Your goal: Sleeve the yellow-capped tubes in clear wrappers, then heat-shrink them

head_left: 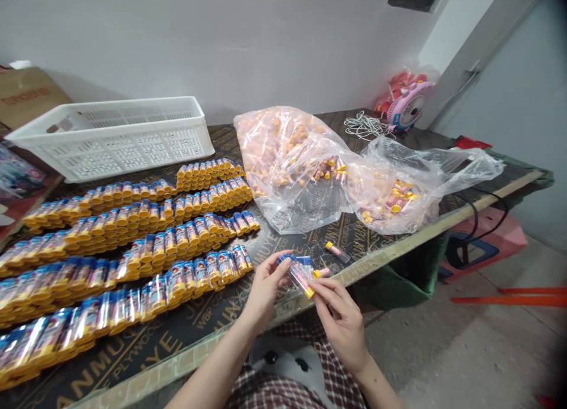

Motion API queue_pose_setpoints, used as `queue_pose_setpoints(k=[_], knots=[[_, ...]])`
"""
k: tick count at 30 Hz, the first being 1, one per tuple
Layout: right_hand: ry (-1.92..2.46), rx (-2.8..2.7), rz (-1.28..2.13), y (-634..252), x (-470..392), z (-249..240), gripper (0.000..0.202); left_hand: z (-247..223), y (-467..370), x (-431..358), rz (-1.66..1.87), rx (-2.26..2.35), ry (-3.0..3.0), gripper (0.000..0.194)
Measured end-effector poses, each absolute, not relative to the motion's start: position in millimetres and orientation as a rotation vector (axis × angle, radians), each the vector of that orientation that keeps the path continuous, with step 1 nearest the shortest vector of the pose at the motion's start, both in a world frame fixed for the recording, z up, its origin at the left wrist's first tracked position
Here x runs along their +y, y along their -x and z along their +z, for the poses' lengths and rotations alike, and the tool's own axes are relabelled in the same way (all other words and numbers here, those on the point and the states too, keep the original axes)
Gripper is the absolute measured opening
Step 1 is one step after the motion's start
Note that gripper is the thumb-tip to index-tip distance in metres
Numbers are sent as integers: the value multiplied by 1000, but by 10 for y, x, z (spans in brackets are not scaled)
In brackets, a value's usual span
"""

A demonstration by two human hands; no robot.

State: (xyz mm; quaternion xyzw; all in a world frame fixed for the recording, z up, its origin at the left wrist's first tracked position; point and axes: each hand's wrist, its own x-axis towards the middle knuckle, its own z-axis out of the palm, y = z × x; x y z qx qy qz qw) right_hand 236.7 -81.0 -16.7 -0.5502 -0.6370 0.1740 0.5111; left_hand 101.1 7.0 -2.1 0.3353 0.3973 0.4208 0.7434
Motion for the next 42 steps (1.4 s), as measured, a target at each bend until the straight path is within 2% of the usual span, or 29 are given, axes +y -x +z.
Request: queue_pose_setpoints(k=[3, 6, 10, 14, 30, 42], knots=[[1311, -1585, 372, -2391, -777, -161, 45, 61, -976, 11, 818, 797, -671, 52], [1305, -1632, 352, -2425, -743, -144, 64, 89, -945, -35, 718, 780, -686, 42], [1180, -1707, 581, -2444, -731, -155, 83, 74, -929, -97, 592, 765, -728, 33], [1105, -1702, 708, -2415, -745, -193, 82, 72, -931, -142, 580, 791, -717, 34], [971, -1580, 721, -2338, -720, -205, 86, 128, -939, -179, 593, 849, -673, 37], [1105, -1737, 676, -2385, -632, -156, 83, 72, -893, -196, 735, 901, -676, 38]])
